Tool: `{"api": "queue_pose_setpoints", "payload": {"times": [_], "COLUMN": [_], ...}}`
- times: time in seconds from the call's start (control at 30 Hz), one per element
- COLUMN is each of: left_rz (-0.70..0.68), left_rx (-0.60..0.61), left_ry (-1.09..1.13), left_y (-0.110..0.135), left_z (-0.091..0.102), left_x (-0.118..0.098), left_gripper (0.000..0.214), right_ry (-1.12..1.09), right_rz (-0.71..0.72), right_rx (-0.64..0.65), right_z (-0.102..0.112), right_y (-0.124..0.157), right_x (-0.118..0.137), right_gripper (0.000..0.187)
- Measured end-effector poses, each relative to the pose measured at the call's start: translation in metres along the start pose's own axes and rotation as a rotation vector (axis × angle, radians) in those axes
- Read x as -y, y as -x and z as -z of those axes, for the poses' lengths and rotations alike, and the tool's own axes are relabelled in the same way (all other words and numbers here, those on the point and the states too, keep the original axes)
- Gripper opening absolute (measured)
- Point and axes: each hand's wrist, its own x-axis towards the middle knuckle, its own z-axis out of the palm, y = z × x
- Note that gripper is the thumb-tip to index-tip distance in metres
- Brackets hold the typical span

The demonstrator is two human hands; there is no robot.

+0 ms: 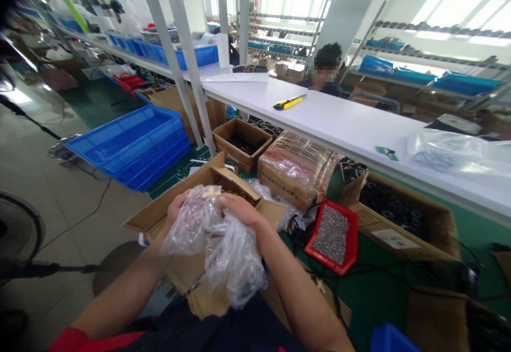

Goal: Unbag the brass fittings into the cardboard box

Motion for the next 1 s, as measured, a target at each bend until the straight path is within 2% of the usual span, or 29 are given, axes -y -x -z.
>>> {"api": "queue_pose_setpoints", "payload": {"times": [0.1, 0.2, 0.3, 0.37, 0.47, 0.57, 0.73, 0.87, 0.9, 1.0], "left_rz": [-0.004, 0.004, -0.011, -0.061, -0.124, -0.137, -0.125, -0.049, -0.036, -0.036], "left_rx": [-0.024, -0.041, -0.08, -0.13, -0.139, -0.08, -0.073, -0.057, -0.058, -0.032], "left_ry": [-0.117, -0.309, -0.579, -0.733, -0.848, -0.917, -0.893, -0.83, -0.821, -0.773], "left_y": [0.004, 0.001, -0.011, -0.019, -0.024, -0.022, -0.021, -0.023, -0.022, -0.019], "left_z": [0.005, 0.018, 0.037, 0.05, 0.06, 0.061, 0.066, 0.068, 0.067, 0.059], "left_x": [0.009, 0.018, 0.027, 0.032, 0.037, 0.037, 0.037, 0.046, 0.048, 0.047], "left_gripper": [0.013, 0.013, 0.01, 0.022, 0.034, 0.034, 0.043, 0.05, 0.051, 0.053], "right_ry": [-0.176, -0.093, 0.4, 0.812, 1.198, 1.369, 1.506, 1.539, 1.502, 1.287], "right_rz": [-0.097, -0.2, -0.095, -0.008, 0.023, 0.049, 0.093, 0.1, 0.125, 0.216], "right_rx": [-0.105, -0.269, -0.428, -0.494, -0.474, -0.409, -0.417, -0.306, -0.325, -0.487], "right_z": [-0.005, -0.004, -0.002, -0.003, -0.008, -0.012, -0.017, -0.018, -0.016, -0.005], "right_y": [-0.016, -0.025, -0.028, -0.028, -0.029, -0.028, -0.024, -0.024, -0.026, -0.031], "right_x": [-0.011, -0.018, -0.014, -0.004, 0.016, 0.036, 0.052, 0.052, 0.051, 0.045], "right_gripper": [0.041, 0.03, 0.022, 0.02, 0.02, 0.021, 0.029, 0.029, 0.027, 0.021]}}
